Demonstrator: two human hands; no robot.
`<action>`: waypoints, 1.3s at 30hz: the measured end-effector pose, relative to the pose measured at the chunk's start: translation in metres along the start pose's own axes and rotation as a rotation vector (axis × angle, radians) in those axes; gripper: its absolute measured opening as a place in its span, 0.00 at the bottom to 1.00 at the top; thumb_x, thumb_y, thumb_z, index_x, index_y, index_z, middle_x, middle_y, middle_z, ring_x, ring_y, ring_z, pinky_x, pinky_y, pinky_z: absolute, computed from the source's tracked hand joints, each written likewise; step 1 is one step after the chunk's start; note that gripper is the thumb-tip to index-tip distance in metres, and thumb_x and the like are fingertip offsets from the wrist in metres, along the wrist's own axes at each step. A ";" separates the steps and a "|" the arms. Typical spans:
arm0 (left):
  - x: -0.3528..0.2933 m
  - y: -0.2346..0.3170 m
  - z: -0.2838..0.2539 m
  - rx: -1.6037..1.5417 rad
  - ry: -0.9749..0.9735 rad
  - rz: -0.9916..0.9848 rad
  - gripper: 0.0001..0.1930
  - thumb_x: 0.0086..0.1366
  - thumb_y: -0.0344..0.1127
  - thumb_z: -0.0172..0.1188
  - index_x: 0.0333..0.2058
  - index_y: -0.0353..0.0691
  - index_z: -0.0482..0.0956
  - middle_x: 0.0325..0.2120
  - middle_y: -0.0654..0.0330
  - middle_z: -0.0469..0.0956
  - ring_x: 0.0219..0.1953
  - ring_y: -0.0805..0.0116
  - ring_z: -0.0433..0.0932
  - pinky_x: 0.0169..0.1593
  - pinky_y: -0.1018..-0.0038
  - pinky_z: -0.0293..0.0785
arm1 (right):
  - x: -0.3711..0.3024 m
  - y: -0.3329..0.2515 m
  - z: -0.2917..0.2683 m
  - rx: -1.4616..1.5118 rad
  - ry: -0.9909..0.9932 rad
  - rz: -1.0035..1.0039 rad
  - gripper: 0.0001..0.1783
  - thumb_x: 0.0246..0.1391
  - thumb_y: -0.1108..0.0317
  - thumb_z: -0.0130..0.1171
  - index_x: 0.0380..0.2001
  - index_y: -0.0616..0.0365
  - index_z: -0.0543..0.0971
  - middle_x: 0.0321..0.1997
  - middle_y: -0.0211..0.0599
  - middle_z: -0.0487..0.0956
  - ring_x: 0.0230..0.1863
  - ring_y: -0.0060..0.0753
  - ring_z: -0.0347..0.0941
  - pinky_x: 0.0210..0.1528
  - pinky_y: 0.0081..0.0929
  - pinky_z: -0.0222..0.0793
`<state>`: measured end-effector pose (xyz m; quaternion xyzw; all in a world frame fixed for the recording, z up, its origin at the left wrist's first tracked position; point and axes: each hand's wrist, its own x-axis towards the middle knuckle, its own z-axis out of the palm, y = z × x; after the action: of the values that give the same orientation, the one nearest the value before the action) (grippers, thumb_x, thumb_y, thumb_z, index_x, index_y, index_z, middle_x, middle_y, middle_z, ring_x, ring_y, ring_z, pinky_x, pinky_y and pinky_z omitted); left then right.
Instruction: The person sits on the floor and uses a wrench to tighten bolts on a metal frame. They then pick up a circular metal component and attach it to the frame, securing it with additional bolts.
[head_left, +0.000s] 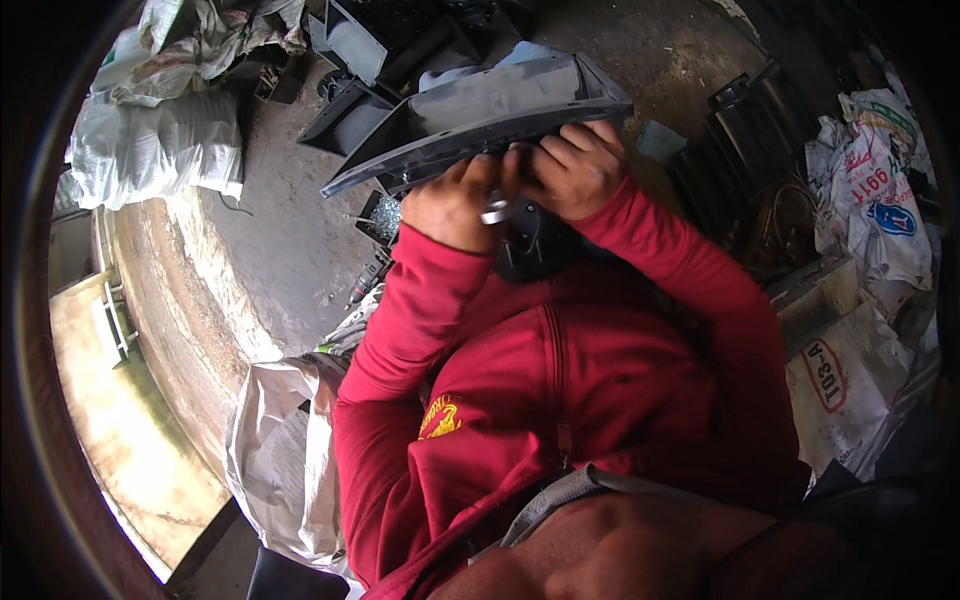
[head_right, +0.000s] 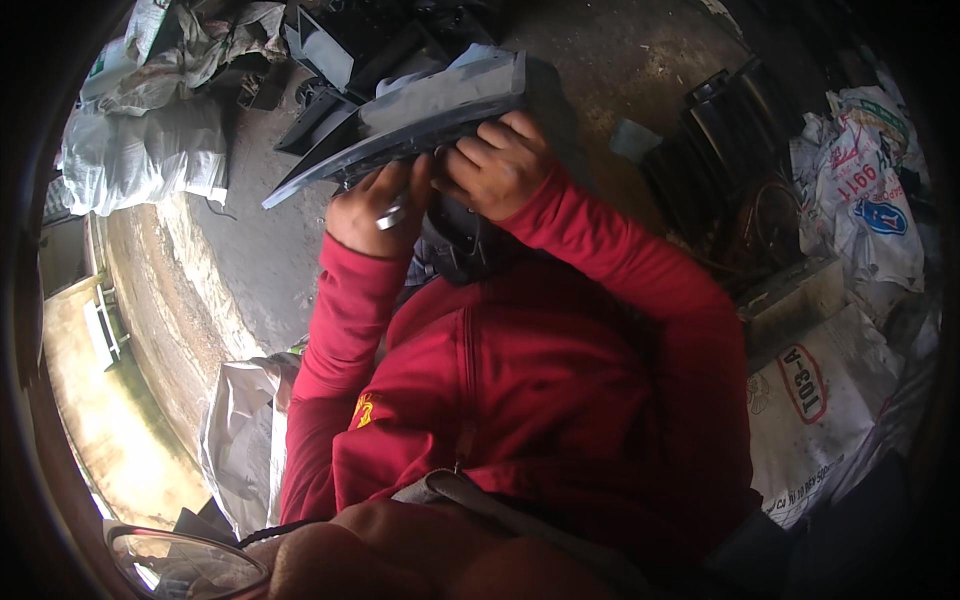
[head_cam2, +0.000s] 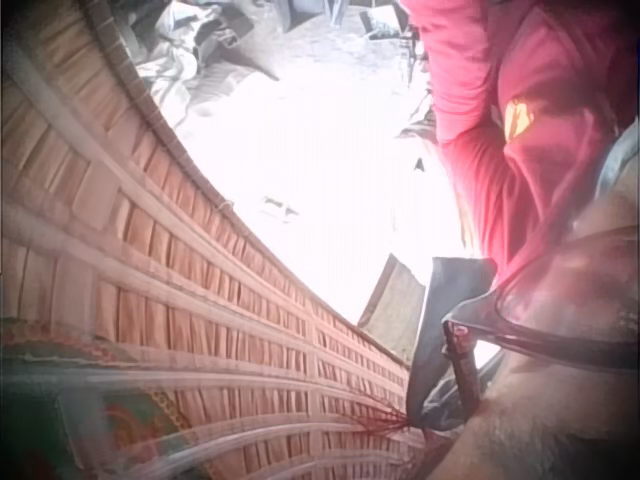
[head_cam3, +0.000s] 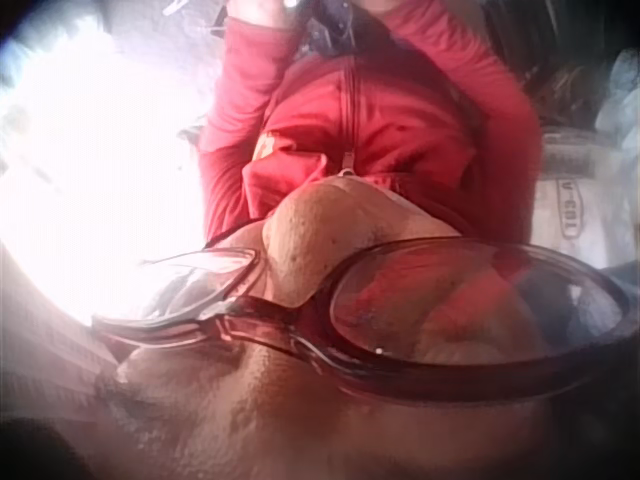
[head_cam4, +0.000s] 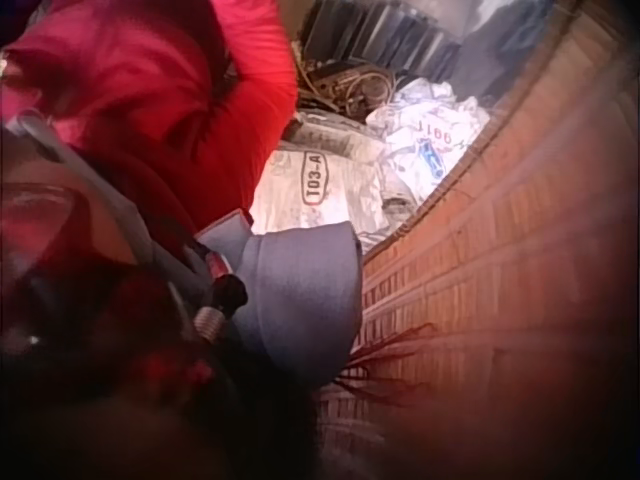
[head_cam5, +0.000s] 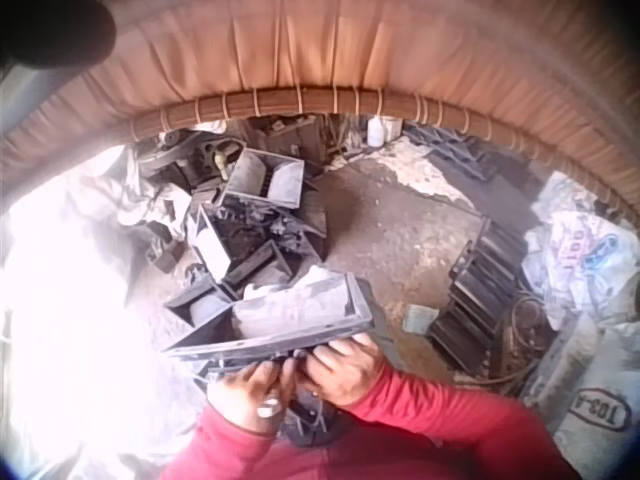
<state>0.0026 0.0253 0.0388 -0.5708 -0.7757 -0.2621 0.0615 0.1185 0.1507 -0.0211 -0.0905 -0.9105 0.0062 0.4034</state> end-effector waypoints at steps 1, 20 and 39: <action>-0.007 -0.005 0.000 -0.049 0.018 -0.021 0.10 0.64 0.37 0.63 0.25 0.40 0.78 0.18 0.55 0.78 0.19 0.53 0.79 0.22 0.64 0.73 | 0.002 -0.001 0.000 0.002 0.015 -0.003 0.14 0.41 0.52 0.69 0.25 0.48 0.79 0.23 0.22 0.71 0.29 0.26 0.70 0.40 0.31 0.66; -0.041 -0.034 0.009 -0.785 0.009 -0.408 0.15 0.73 0.37 0.52 0.42 0.32 0.83 0.24 0.56 0.84 0.26 0.73 0.82 0.33 0.79 0.77 | -0.004 -0.004 0.011 0.000 0.084 0.001 0.16 0.39 0.51 0.71 0.28 0.45 0.81 0.22 0.18 0.69 0.28 0.23 0.69 0.39 0.28 0.64; -0.094 -0.127 -0.063 -0.866 0.425 -0.657 0.26 0.74 0.50 0.48 0.46 0.26 0.79 0.26 0.53 0.81 0.22 0.66 0.78 0.31 0.73 0.73 | 0.121 -0.053 -0.034 0.025 -0.093 -0.216 0.19 0.38 0.48 0.71 0.27 0.48 0.81 0.26 0.24 0.75 0.32 0.28 0.71 0.44 0.33 0.62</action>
<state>-0.0947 -0.1122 0.0127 -0.2082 -0.7050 -0.6693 -0.1078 0.0556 0.1165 0.0947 0.0136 -0.9325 -0.0219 0.3602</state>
